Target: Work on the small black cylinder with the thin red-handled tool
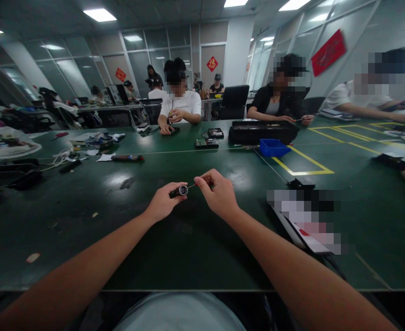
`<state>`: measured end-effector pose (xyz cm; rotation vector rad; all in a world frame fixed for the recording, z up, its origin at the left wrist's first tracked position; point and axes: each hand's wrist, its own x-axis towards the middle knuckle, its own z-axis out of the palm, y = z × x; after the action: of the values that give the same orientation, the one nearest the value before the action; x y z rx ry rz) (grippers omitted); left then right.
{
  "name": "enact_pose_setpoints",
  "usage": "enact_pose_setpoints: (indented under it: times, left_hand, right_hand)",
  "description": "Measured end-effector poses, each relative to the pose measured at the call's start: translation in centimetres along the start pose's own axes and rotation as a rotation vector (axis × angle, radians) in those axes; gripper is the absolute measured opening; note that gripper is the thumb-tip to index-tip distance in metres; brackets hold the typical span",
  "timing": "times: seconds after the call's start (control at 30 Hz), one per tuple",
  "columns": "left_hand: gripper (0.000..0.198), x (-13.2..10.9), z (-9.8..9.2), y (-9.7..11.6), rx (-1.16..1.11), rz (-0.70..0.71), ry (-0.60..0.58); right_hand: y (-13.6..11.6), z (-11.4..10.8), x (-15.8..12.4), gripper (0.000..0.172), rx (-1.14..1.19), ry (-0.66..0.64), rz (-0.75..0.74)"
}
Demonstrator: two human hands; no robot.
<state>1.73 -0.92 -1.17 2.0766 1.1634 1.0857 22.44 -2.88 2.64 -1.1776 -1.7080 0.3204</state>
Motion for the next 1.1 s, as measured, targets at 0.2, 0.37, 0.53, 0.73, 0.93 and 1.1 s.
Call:
enact_pose_setpoints:
  times: [0.2, 0.37, 0.53, 0.73, 0.93, 1.1]
  left_hand:
    - [0.043, -0.09, 0.03, -0.14, 0.008, -0.004, 0.008]
    - [0.043, -0.1, -0.09, -0.08, 0.028, -0.006, 0.011]
    - [0.042, -0.01, -0.29, 0.21, 0.048, -0.018, 0.018]
    - [0.042, 0.07, -0.69, 0.24, 0.082, -0.039, 0.013]
    - [0.043, 0.17, -0.88, -0.11, 0.092, -0.039, 0.022]
    - [0.042, 0.21, -0.92, 0.01, 0.107, -0.052, 0.012]
  right_hand:
    - [0.41, 0.0, 0.1, 0.015, 0.05, -0.054, -0.03]
    - [0.33, -0.22, 0.31, 0.023, 0.0, -0.088, 0.028]
    - [0.07, 0.09, -0.05, 0.03, 0.049, -0.058, 0.125]
    - [0.04, 0.27, -0.27, 0.027, 0.095, -0.125, 0.076]
    - [0.22, 0.41, 0.02, 0.022, 0.181, -0.064, 0.149]
    - [0.51, 0.65, 0.44, 0.025, 0.403, -0.067, 0.216]
